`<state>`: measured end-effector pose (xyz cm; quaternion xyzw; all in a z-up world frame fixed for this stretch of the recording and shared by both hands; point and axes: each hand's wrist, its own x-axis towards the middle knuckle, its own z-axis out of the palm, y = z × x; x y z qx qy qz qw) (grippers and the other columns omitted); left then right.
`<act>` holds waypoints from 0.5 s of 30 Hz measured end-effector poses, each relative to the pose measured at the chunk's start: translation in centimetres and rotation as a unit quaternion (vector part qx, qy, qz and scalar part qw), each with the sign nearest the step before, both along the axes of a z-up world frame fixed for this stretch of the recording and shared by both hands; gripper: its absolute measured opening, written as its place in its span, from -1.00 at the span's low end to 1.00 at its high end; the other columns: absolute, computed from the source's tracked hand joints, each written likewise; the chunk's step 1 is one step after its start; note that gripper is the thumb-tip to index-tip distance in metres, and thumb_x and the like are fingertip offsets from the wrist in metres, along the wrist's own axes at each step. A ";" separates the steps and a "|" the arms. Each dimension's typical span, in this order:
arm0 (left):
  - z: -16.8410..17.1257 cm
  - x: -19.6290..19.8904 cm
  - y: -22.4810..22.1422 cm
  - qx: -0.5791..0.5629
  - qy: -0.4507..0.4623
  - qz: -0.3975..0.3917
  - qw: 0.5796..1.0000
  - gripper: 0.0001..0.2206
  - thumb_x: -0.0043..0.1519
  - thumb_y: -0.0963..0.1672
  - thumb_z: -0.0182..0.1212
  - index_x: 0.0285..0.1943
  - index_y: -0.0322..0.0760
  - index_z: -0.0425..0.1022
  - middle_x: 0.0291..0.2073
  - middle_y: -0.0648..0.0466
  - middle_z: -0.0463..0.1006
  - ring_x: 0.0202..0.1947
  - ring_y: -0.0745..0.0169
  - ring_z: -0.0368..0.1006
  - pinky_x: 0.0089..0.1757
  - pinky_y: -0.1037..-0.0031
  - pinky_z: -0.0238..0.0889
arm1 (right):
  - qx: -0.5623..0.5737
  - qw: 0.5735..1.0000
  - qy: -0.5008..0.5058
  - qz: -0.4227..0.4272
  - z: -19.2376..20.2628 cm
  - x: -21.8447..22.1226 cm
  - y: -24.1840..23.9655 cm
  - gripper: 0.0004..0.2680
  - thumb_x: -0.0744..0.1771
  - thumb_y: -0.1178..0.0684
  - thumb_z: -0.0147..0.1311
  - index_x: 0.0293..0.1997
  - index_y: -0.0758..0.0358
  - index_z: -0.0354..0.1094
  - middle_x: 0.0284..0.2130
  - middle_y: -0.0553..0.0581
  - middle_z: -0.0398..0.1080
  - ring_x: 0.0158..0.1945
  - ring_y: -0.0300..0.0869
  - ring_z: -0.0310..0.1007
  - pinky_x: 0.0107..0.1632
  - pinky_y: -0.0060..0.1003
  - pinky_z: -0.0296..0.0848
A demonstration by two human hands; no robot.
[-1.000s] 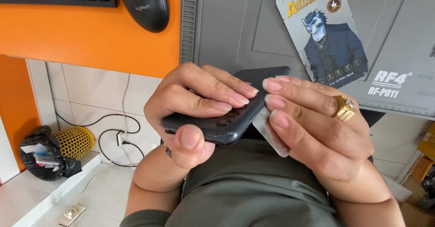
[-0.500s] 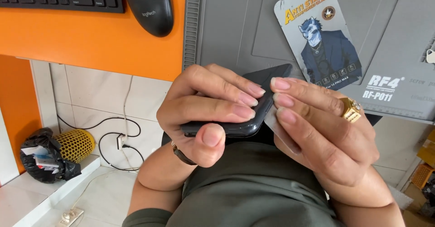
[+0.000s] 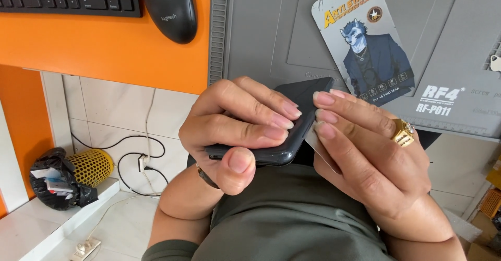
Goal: Using a thin prying tool to carefully remove the back cover of a smartphone at a repair station.
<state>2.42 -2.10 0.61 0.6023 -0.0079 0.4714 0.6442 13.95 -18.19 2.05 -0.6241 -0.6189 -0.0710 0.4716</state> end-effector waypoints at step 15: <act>0.6 -0.1 0.1 0.017 0.032 -0.003 0.999 -0.73 0.47 -0.08 0.09 -0.19 -0.33 0.61 -0.25 -0.02 0.61 -0.25 -0.06 0.69 -0.22 0.40 0.68 | -0.021 0.998 -0.060 0.022 2.0 0.4 -0.2 -0.86 0.36 0.51 0.28 -0.07 0.65 0.40 -0.26 0.32 0.41 -0.07 0.54 0.74 -0.03 0.02 0.84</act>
